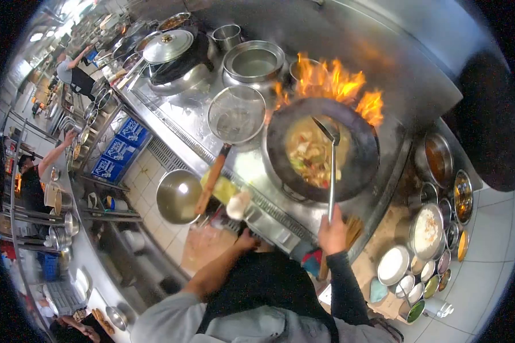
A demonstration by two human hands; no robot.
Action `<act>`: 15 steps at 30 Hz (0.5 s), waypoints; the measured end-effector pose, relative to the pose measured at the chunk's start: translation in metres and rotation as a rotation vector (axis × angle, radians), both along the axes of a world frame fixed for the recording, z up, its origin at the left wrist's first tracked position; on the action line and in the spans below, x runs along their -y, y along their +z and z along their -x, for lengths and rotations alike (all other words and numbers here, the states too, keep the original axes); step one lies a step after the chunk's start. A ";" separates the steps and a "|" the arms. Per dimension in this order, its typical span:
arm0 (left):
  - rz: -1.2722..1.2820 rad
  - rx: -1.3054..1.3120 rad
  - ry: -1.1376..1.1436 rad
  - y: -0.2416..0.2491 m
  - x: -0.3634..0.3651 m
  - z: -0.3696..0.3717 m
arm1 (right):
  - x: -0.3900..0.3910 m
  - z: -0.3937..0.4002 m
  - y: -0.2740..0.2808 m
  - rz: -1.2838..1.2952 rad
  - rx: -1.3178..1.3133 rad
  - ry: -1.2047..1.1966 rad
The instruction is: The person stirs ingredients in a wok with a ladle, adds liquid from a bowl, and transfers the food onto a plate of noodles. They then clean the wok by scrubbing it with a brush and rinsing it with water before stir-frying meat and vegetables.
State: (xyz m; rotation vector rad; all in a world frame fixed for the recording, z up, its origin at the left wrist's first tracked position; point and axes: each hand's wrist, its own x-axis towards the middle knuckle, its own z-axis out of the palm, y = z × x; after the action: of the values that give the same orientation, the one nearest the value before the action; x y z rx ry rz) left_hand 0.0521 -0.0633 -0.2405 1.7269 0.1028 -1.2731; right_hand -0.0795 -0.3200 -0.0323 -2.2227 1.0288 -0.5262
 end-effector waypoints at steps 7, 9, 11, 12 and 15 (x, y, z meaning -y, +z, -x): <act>0.160 0.608 -0.515 -0.133 -0.001 -0.006 | -0.018 -0.241 0.065 -0.685 0.191 0.110; 0.019 0.583 -0.651 -0.102 -0.013 -0.015 | 0.006 -0.346 0.022 -0.412 0.172 0.151; 0.045 0.514 -0.782 -0.072 -0.025 -0.031 | 0.024 -0.449 -0.011 -0.041 -0.050 0.068; 0.063 0.445 -0.921 -0.060 -0.030 -0.043 | 0.015 -0.484 0.001 -0.060 -0.085 0.022; 0.160 0.506 -0.811 -0.048 -0.047 -0.046 | 0.051 -0.567 -0.031 0.503 -0.642 0.552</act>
State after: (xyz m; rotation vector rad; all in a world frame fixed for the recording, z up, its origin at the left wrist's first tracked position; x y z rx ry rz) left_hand 0.0985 -0.0165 -0.2887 1.9592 -1.0550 -1.2798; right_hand 0.4878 -0.3714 -0.0634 -3.0787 0.5287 0.2268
